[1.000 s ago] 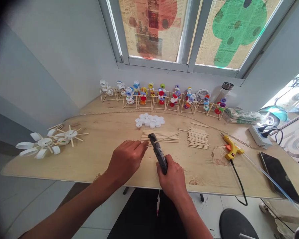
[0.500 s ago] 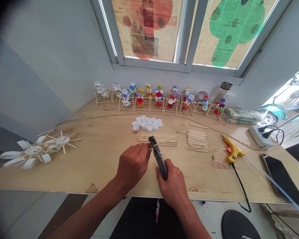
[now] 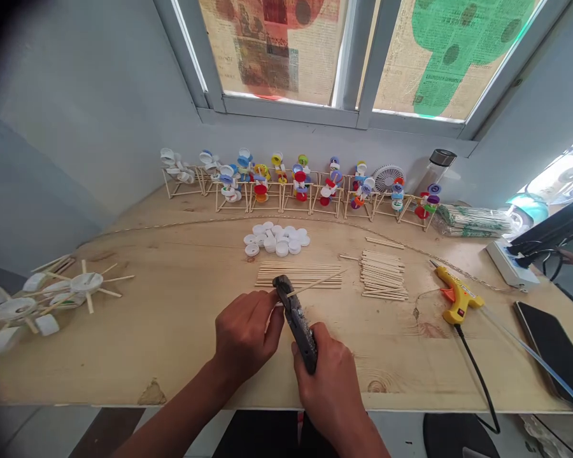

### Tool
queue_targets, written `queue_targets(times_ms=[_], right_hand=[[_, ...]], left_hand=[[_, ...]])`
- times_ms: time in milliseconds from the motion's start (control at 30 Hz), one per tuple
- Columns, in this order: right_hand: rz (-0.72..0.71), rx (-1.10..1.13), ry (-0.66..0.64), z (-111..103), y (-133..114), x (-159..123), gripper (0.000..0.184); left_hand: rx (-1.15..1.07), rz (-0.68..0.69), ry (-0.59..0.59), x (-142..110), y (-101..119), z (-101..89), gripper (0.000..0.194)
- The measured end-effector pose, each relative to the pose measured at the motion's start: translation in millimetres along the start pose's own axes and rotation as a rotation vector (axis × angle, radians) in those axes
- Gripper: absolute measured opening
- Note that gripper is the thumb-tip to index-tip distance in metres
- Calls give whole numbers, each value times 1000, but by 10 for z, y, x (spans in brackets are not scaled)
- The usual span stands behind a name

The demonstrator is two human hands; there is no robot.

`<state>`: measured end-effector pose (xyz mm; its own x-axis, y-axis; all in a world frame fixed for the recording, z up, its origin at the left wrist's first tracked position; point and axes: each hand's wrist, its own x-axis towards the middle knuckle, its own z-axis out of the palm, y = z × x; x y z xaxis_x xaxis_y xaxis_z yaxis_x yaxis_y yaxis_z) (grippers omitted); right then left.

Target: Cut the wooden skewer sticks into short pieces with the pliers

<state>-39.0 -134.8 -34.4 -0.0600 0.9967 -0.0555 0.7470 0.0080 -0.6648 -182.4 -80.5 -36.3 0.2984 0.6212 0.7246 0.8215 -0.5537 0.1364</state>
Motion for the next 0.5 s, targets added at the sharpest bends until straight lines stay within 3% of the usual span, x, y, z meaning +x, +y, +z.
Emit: queue_targets(times_ms=[500], right_hand=[[26,-63,13,34,6,91,18]], left_hand=[[-10,-66,-37,-66,-80,134,13]])
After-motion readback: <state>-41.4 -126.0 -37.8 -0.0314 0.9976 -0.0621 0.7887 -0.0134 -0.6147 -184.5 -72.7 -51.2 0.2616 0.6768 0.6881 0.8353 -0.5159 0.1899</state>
